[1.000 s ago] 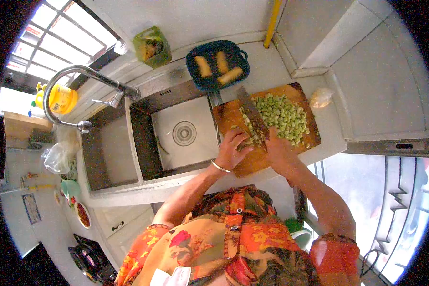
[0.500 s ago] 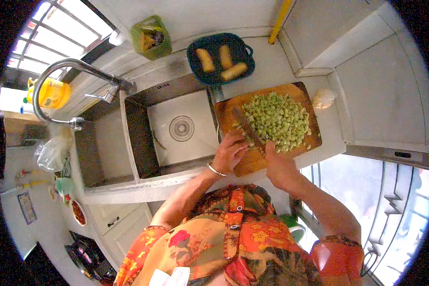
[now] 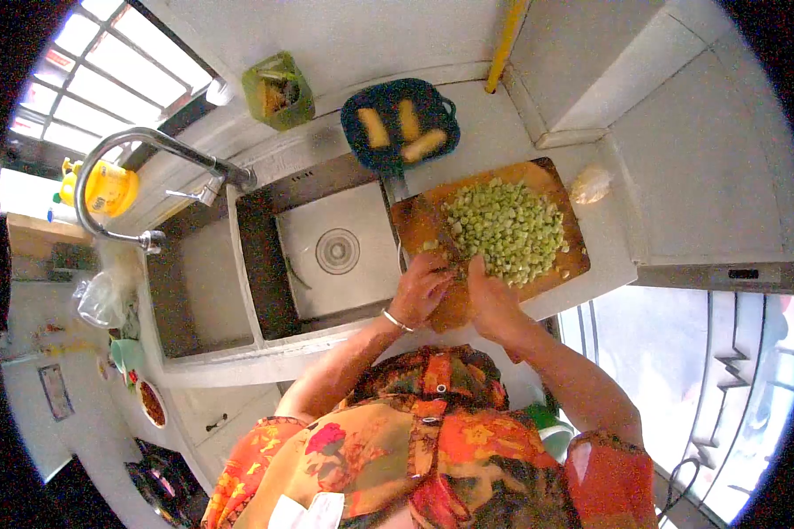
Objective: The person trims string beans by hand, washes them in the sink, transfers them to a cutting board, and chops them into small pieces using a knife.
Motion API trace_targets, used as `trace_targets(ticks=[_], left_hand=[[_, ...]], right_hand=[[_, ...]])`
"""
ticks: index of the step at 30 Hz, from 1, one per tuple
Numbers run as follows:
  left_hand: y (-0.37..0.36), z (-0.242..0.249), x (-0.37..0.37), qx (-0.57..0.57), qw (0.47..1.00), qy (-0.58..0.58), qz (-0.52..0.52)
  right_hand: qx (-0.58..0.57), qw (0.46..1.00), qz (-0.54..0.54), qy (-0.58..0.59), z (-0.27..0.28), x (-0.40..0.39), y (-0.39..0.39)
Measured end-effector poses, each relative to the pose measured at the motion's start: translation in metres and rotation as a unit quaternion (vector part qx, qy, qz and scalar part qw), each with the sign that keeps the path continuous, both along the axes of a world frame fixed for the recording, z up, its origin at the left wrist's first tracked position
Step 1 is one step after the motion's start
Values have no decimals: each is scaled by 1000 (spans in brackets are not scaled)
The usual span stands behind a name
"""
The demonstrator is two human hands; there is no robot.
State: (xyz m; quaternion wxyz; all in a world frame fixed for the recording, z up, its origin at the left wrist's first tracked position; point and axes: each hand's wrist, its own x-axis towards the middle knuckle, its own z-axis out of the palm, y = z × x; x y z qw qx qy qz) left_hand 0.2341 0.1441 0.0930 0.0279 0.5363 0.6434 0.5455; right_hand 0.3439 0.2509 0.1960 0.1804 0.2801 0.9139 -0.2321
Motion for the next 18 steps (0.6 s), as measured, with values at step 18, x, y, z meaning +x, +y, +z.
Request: trace_targets(ticks=[18], left_hand=[[19, 28, -6, 1, 998, 53, 27]], right_hand=[[6, 986, -145, 86, 42, 12, 25]])
